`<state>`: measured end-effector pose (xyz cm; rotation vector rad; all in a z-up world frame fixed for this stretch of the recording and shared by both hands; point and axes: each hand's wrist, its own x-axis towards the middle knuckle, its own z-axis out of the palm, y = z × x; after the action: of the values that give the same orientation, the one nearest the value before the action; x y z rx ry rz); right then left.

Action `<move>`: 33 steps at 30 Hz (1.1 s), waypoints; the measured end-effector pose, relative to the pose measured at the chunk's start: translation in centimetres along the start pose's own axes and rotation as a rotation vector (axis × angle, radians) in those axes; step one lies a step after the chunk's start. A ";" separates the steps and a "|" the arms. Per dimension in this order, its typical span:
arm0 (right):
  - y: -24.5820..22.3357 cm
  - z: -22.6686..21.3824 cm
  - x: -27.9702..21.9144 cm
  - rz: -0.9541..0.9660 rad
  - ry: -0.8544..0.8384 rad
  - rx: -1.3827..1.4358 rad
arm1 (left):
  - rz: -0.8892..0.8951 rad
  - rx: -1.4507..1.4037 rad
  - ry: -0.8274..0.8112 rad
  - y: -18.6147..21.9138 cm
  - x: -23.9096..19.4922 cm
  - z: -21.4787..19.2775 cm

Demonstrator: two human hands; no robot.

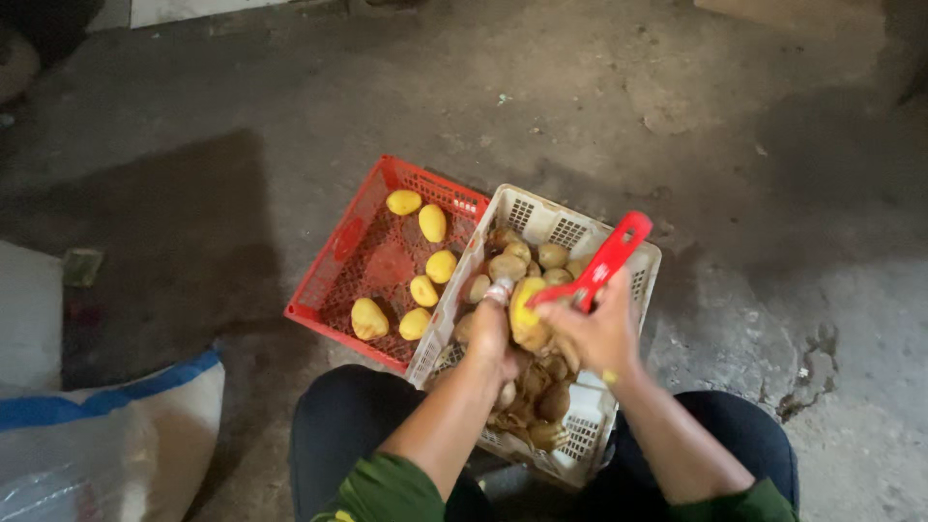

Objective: The person peels potatoes using a red peeler while sitting on the floor, placing peeled potatoes into a red crate. Later, the person stands at a stove and fries a mixture in a pan, using a slotted spoon to remove cooked portions and place them into a container.

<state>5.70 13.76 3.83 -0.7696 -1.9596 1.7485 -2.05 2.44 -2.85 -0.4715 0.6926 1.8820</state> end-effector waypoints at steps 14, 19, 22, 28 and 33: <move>2.4 1.0 2.4 -0.082 0.147 -0.452 | 0.021 0.025 0.160 -0.5 1.6 -2.4; 2.1 -1.0 3.3 0.050 0.151 -0.331 | -0.032 0.111 0.223 -1.1 1.3 -1.2; 2.1 -0.7 0.0 -0.151 0.043 -0.270 | -0.001 0.048 0.185 -0.9 1.4 -1.1; 3.0 0.1 1.8 0.057 0.081 -0.365 | 0.036 -0.002 0.167 -0.6 0.6 -1.1; 2.1 -0.5 3.4 0.007 0.171 -0.268 | -0.046 0.055 0.236 0.1 -0.9 -0.4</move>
<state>3.70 16.46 1.57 -0.9813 -2.0976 1.3878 -1.82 1.56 -2.56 -0.6756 0.8800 1.7760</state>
